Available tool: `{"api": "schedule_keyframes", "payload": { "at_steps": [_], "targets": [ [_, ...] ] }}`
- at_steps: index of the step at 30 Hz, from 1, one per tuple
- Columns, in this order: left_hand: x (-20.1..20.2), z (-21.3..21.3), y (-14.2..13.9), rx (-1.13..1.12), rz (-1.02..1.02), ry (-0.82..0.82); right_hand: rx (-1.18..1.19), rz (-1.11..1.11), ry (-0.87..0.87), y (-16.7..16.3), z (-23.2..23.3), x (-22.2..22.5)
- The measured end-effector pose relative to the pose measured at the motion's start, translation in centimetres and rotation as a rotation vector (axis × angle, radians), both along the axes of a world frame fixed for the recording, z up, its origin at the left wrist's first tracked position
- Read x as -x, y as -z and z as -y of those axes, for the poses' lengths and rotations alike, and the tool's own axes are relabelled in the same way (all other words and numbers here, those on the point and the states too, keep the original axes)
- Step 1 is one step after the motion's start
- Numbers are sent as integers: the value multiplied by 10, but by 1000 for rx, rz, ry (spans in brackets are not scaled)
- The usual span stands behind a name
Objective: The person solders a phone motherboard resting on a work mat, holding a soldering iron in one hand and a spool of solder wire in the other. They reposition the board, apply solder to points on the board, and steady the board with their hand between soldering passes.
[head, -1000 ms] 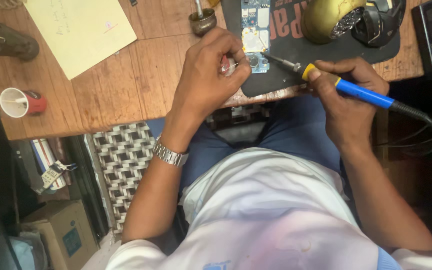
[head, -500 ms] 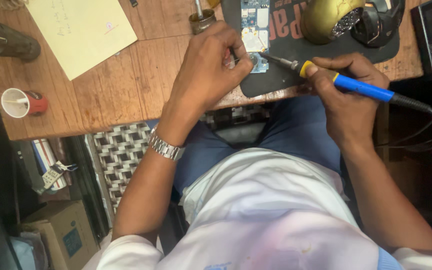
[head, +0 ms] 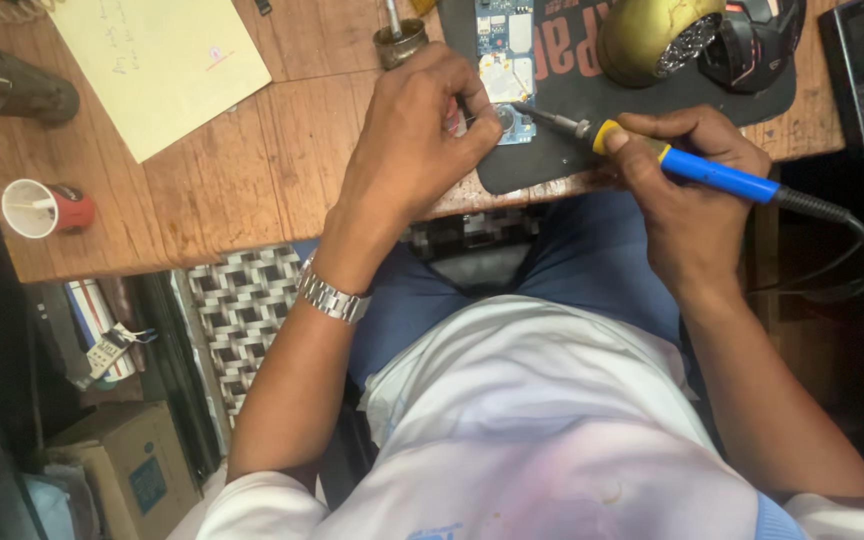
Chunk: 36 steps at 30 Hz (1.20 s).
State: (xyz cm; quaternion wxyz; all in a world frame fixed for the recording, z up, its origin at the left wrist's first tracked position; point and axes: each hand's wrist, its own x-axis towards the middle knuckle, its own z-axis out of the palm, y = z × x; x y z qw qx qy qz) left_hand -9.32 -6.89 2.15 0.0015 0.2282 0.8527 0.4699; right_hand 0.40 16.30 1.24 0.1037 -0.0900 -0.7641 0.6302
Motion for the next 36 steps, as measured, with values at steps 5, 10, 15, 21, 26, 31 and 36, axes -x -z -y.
{"api": "schedule_keyframes", "payload": {
  "at_steps": [5,10,15,21,26,31,36],
  "targets": [
    [1,0,-1,32,-5,-1,33,-9,-1,-1,2,2],
    [4,-1,0,25,-17,8,14,20,15,-3,2,2],
    [3,-2,-1,48,-20,2,66,26,17,-2,2,3],
    [4,-2,-3,41,-19,11,47,9,4,-3,2,1],
    [6,-1,-5,47,-12,12,94,24,-8,-5,3,3],
    [6,0,-6,52,-2,-4,119,21,-4,-2,4,5],
    [6,-1,-5,44,-15,-2,137,36,4,0,2,5]
  ]
}}
